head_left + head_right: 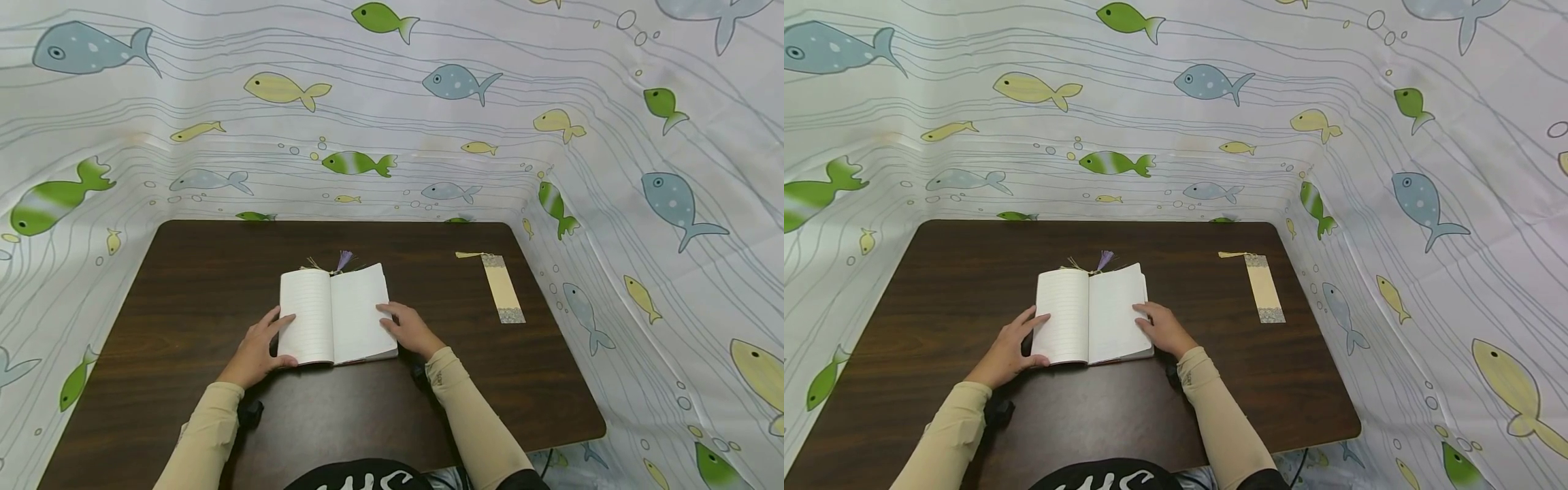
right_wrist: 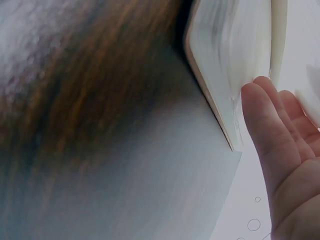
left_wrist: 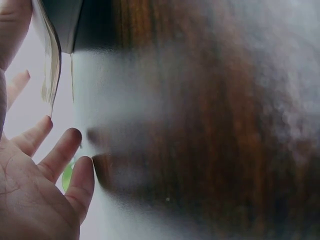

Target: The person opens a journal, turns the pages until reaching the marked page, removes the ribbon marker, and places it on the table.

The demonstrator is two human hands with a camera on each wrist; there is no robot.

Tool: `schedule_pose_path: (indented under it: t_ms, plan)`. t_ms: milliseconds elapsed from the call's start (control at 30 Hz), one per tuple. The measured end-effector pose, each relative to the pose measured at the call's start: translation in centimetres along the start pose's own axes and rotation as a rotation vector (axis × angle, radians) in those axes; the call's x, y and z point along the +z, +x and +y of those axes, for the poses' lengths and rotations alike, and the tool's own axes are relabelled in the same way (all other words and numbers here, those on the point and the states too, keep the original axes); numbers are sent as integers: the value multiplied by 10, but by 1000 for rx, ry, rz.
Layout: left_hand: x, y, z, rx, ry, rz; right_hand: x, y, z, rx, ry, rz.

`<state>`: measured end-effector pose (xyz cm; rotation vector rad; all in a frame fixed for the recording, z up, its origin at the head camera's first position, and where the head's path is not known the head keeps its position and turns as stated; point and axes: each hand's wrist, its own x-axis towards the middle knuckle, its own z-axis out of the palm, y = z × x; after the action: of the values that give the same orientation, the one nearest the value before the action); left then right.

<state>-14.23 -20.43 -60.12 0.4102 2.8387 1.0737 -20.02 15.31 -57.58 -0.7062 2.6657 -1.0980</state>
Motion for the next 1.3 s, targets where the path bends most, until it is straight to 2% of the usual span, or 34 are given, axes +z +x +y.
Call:
schedule_pose_path:
  t_ms: [233, 400, 600, 667, 833, 967, 1033, 1100, 1300]
  plan:
    - [-1, 0, 1, 10, 13, 6, 0, 0, -1, 35, 69, 36]
    - [-1, 1, 1, 11, 23, 9, 0, 1, -4, 48, 224, 58]
    - [-1, 1, 1, 7, 21, 5, 4, 2, -7, 119, 407, 78]
    - [-2, 0, 2, 6, 21, 7, 6, 3, -9, 104, 477, 78]
    - [-2, -1, 1, 11, 20, 9, 7, 4, -24, 49, 690, -8]
    - [0, -1, 0, 13, 21, 10, 20, 8, -21, -6, 779, -82]
    - [0, -1, 0, 14, 21, 13, 25, 8, -23, -43, 769, -112]
    - [0, -2, 0, 13, 22, 15, 29, 8, -25, -78, 713, -131]
    - [-1, -2, 1, 5, 14, 15, 39, 8, -32, -141, 367, -171]
